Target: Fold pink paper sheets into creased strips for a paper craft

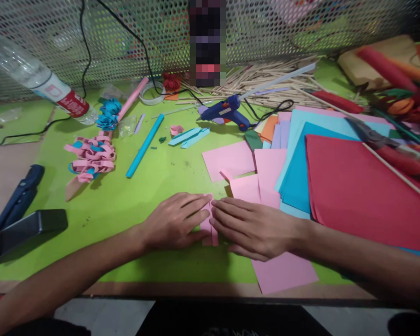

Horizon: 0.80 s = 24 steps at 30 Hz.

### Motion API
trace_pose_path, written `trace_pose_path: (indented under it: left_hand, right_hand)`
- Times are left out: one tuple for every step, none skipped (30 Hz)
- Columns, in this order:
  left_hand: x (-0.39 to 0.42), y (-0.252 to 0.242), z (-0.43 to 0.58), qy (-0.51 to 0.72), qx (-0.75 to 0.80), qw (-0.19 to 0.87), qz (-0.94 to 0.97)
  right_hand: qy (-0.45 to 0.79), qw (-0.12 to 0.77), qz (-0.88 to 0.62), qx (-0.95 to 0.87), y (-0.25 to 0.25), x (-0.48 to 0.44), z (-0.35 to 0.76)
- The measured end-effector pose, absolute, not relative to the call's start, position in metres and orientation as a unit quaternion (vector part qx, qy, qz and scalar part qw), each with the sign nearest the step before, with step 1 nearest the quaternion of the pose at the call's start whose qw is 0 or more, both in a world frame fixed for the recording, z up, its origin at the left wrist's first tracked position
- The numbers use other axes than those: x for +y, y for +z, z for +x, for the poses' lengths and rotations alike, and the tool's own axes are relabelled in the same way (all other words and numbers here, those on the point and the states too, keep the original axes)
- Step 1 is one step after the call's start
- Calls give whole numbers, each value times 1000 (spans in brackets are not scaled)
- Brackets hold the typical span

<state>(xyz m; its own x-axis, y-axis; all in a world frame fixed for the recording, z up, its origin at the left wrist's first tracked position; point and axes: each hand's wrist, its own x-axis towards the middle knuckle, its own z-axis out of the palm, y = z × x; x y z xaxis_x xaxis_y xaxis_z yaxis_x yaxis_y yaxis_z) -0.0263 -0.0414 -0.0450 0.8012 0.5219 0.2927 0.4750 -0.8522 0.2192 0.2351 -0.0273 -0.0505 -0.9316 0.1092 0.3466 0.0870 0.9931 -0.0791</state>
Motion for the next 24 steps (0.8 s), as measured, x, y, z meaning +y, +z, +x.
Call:
trace_pose_path:
  left_hand:
    - [-41, -45, -27, 170, 264, 71, 947]
    - [-41, -46, -27, 168, 263, 73, 947]
    - [-41, -46, -28, 167, 263, 75, 947]
    - [-41, -46, -28, 167, 263, 75, 947]
    - [-41, -47, -28, 168, 263, 75, 947]
    - [-41, -47, -28, 167, 263, 74, 947]
    - [-41, -46, -28, 165, 263, 74, 948]
    - [-41, -46, -28, 163, 263, 74, 948]
    - [-41, -46, -28, 162, 263, 74, 948]
    - [-41, -45, -27, 160, 262, 75, 949]
    - [-41, -45, -27, 159, 261, 75, 949]
    - [-41, -45, -27, 159, 260, 76, 949]
    - [-41, -44, -27, 159, 260, 77, 949]
    - [-41, -44, -27, 158, 261, 78, 949]
    - [-41, -44, -26, 157, 261, 79, 949]
    - [-40, -44, -26, 156, 262, 81, 949]
    - [-40, -44, -26, 155, 263, 84, 948]
    - [-40, -44, -26, 155, 264, 86, 948]
    - [-40, -44, -26, 156, 264, 89, 948]
    - [-40, -44, -26, 157, 264, 90, 947]
    - [-40, -44, -26, 158, 264, 92, 947]
    - [-40, -44, -26, 158, 263, 92, 947]
    - [-40, -44, -26, 158, 262, 92, 948]
    - [-40, -44, -27, 157, 261, 91, 948]
  right_hand:
    - [25, 184, -48, -981, -50, -27, 235]
    - [17, 192, -46, -980, -50, -27, 236]
    - [9, 200, -42, -979, -51, -28, 236]
    - [4, 208, -37, -977, -51, -28, 237]
    - [0, 216, -30, -976, -51, -28, 237]
    - [-2, 224, -22, -974, -51, -28, 238]
    - [-2, 228, -14, -974, -51, -29, 238]
    - [-1, 229, -7, -973, -50, -29, 238]
    - [0, 229, -2, -974, -50, -29, 238]
    - [1, 227, 0, -974, -50, -29, 238]
    - [1, 224, 0, -975, -50, -28, 238]
    - [0, 222, 0, -975, -50, -28, 238]
    - [-2, 221, 0, -975, -50, -28, 237]
    - [-4, 220, 0, -976, -50, -28, 237]
    - [-6, 218, 1, -976, -51, -28, 237]
    - [-9, 217, 3, -976, -51, -28, 237]
    - [-11, 216, 4, -976, -51, -28, 237]
    - [-13, 215, 5, -976, -51, -28, 237]
    - [-16, 215, 6, -976, -51, -28, 237]
    - [-18, 216, 7, -976, -50, -28, 237]
    - [-20, 216, 8, -976, -50, -28, 237]
    - [-21, 217, 8, -976, -50, -28, 237]
    - [-21, 217, 8, -976, -50, -28, 237]
    - [-19, 218, 8, -976, -50, -29, 237]
